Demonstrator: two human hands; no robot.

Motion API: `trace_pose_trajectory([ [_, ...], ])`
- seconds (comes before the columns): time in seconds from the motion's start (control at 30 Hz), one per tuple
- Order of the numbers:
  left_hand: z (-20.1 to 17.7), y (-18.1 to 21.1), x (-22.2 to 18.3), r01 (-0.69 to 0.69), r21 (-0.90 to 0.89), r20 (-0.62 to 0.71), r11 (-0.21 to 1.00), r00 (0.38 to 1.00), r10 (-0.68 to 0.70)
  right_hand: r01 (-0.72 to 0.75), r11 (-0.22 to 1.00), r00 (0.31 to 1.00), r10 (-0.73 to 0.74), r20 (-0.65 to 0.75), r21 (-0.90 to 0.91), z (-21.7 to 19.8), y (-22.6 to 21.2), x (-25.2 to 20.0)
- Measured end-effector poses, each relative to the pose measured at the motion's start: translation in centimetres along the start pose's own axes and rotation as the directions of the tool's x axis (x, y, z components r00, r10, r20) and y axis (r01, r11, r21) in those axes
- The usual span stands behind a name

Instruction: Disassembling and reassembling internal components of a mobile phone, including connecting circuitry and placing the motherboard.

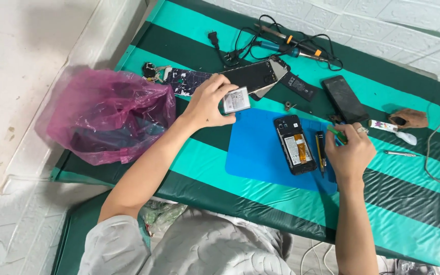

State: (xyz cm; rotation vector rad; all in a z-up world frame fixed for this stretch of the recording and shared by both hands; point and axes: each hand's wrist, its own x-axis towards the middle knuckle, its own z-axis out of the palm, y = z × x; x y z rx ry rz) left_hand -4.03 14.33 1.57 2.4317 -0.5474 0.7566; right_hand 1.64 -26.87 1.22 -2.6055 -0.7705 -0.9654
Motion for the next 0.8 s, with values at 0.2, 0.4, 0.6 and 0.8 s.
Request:
trace_pose_trajectory([
  [0.2, 1.4, 0.3, 0.1, 0.036, 0.056, -0.193, 0.998, 0.981, -0.025, -0.15, 0.988, 0.988, 0.151, 0.037, -0.032, 0.5, 0.6, -0.2],
  [0.4, 1.9, -0.4, 0.5, 0.067, -0.033, -0.265, 0.997, 0.961, -0.074, -0.149, 0.989, 0.989, 0.149, 0.022, 0.014, -0.7, -0.6, 0.3],
  [0.6, 3.3, -1.7, 0.9, 0.006, -0.004, -0.328, 1.0, 0.944, -0.007, -0.152, 0.988, 0.986, 0.152, 0.073, -0.004, -1.2, -1.3, 0.6],
  [0.8, 3.7, -2.1, 0.8, 0.068, -0.022, -0.357, 0.997, 0.931, -0.071, -0.188, 0.979, 0.96, 0.165, 0.228, 0.084, -0.1, -1.8, -0.2],
])
